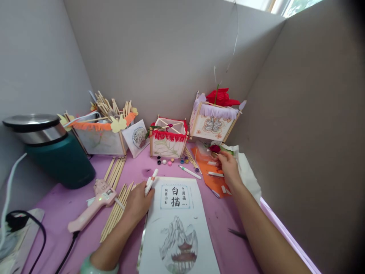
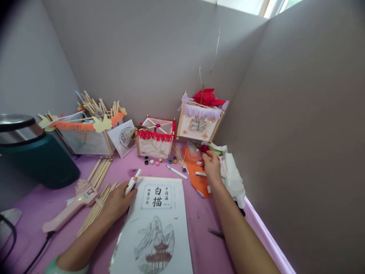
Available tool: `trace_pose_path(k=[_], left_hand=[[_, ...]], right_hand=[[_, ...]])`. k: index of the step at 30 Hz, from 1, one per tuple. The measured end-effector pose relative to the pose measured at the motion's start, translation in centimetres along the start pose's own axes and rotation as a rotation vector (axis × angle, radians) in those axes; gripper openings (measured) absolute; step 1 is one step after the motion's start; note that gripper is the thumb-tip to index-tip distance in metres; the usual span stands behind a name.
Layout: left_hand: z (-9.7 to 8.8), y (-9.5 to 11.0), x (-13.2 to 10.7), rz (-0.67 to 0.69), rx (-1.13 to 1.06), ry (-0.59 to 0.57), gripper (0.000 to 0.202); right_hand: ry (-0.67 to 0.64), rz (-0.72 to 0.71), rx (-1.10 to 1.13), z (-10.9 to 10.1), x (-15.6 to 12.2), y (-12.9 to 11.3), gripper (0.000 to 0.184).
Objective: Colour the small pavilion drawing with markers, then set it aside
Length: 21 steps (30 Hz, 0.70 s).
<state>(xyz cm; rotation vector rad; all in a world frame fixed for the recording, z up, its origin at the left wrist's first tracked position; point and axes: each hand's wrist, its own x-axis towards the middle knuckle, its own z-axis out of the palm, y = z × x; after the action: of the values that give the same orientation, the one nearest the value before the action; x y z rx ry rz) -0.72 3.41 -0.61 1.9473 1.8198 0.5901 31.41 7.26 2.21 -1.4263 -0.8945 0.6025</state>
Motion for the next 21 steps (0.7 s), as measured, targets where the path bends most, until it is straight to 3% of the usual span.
trace_pose_path(k=[5,7,12,17,21], left_hand=[[0.1,0.0,0.0,-0.019,-0.013,-0.008,0.023],[0.0,0.0,0.0,-0.028,-0.018,-0.014,0.023],[-0.7,0.3,-0.1,-0.052,-0.019,-0.025,0.026],[-1.0,0.7,-0.4,-0.078,-0.052,-0.068,0.026],[-0.7,0.3,-0.3,-0.069,-0.102,-0.042,0.025]], right_hand=[[-0.405,-0.135,-0.497,0.4,-5.5,0.7,0.022],[-0.476,-0.187,-0.716,0.6,-7.4,0.8,0.022],[-0.459,-0.111,-0.825,0.8,-9.7,1.5,0.031],[-0.452,-0.167,-0.847,1.1,-10.2,2.3,0.025],[-0.382,-0.148,-0.824,1.6,-10.3,2.7,0.034]])
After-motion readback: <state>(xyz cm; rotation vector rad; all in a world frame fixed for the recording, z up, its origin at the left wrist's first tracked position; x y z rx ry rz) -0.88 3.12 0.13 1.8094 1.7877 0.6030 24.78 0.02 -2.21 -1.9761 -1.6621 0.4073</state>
